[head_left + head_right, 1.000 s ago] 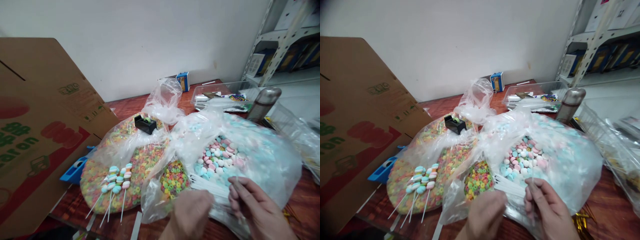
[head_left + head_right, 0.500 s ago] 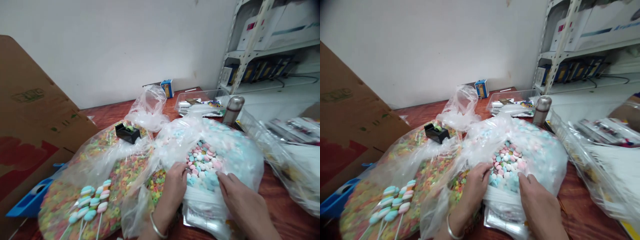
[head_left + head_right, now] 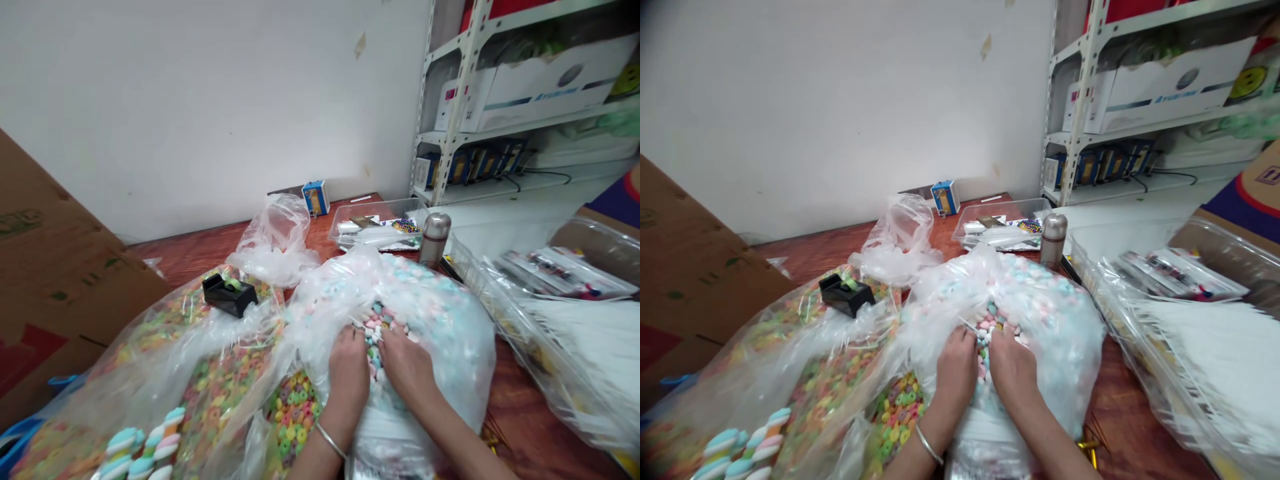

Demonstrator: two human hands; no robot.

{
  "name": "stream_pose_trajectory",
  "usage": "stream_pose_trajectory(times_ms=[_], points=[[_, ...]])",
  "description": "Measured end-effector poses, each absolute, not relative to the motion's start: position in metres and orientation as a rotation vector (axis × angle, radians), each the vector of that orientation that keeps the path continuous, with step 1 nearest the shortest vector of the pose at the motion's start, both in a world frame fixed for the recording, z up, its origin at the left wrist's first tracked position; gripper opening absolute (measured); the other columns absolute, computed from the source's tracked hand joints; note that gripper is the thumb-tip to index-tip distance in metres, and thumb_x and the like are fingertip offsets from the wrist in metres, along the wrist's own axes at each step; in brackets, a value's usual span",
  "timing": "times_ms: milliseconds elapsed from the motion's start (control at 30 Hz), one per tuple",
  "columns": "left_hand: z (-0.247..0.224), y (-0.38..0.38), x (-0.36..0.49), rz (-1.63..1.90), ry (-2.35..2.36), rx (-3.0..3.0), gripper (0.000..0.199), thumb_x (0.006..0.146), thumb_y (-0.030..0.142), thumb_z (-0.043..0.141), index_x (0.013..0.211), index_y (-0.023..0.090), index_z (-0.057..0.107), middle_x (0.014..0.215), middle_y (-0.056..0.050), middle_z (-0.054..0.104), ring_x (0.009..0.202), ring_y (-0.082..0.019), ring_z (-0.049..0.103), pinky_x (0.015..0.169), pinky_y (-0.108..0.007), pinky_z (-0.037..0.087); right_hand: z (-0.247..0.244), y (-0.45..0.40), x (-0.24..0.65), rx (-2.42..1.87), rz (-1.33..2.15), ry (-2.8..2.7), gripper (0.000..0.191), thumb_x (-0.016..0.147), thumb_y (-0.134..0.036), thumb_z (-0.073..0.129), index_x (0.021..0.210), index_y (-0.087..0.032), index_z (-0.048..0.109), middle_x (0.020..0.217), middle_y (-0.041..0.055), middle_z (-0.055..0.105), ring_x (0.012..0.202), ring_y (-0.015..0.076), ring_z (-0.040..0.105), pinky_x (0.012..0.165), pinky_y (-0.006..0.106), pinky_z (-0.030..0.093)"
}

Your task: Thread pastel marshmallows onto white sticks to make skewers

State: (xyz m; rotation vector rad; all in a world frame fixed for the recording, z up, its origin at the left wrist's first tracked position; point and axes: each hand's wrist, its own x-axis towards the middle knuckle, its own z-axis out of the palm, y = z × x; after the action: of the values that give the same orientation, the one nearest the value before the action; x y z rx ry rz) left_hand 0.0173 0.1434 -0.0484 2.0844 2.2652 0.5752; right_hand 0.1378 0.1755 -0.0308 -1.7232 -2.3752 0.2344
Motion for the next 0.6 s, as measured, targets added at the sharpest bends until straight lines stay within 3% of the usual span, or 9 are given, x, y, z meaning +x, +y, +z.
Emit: stream_pose_trajectory(times_ms=[133,267,367,467,600], points=[[-0.053,0.142,0.015,0.827,2.163,2.004,0.017,0.082,0.007,0.051,0.088,0.019,0.061,0.089,-0.004,0.062,0.086,-0.021,0.057,0.08,-0.033,0.045,-0.039,0.182,0.129,-1.692,0.272,-2.339,0.028,0.094,-0.013,0.039,0.108,-0.021,0.062,0.108,0.0097,0.063,0.074,0.0185,0.067,0.054,0.025,0.037],[-0.05,0.145,0.013,1.243,1.881,1.296,0.014,0.078,0.013,0.056,0.089,0.019,0.063,0.081,-0.001,0.061,0.077,-0.017,0.059,0.076,-0.03,0.046,-0.037,0.18,0.14,-1.62,0.358,-2.259,0.021,0.089,-0.015,0.047,0.103,-0.019,0.061,0.107,0.0088,0.062,0.08,0.0181,0.065,0.061,0.024,0.039],[-0.047,0.146,0.012,1.278,1.73,0.998,0.03,0.076,0.019,0.059,0.106,0.015,0.063,0.077,0.0,0.063,0.063,-0.015,0.061,0.062,-0.026,0.049,-0.032,0.176,0.15,-1.541,0.467,-2.186,0.01,0.085,-0.018,0.049,0.087,-0.018,0.06,0.093,0.005,0.064,0.081,0.0177,0.062,0.067,0.024,0.041],[-0.047,0.143,0.013,1.25,1.612,0.885,0.036,0.077,0.026,0.058,0.11,0.012,0.063,0.069,-0.001,0.065,0.051,-0.014,0.061,0.051,-0.025,0.048,-0.026,0.168,0.155,-1.456,0.592,-2.12,0.011,0.084,-0.023,0.05,0.077,-0.02,0.058,0.075,0.0008,0.062,0.072,0.0166,0.059,0.063,0.023,0.041],[-0.043,0.137,0.017,1.276,1.466,0.761,0.041,0.075,0.033,0.064,0.109,0.011,0.067,0.071,-0.003,0.069,0.059,-0.016,0.064,0.055,-0.025,0.05,-0.021,0.16,0.153,-1.391,0.685,-2.039,0.011,0.084,-0.027,0.049,0.079,-0.021,0.058,0.074,0.0004,0.062,0.07,0.0171,0.058,0.062,0.024,0.041]])
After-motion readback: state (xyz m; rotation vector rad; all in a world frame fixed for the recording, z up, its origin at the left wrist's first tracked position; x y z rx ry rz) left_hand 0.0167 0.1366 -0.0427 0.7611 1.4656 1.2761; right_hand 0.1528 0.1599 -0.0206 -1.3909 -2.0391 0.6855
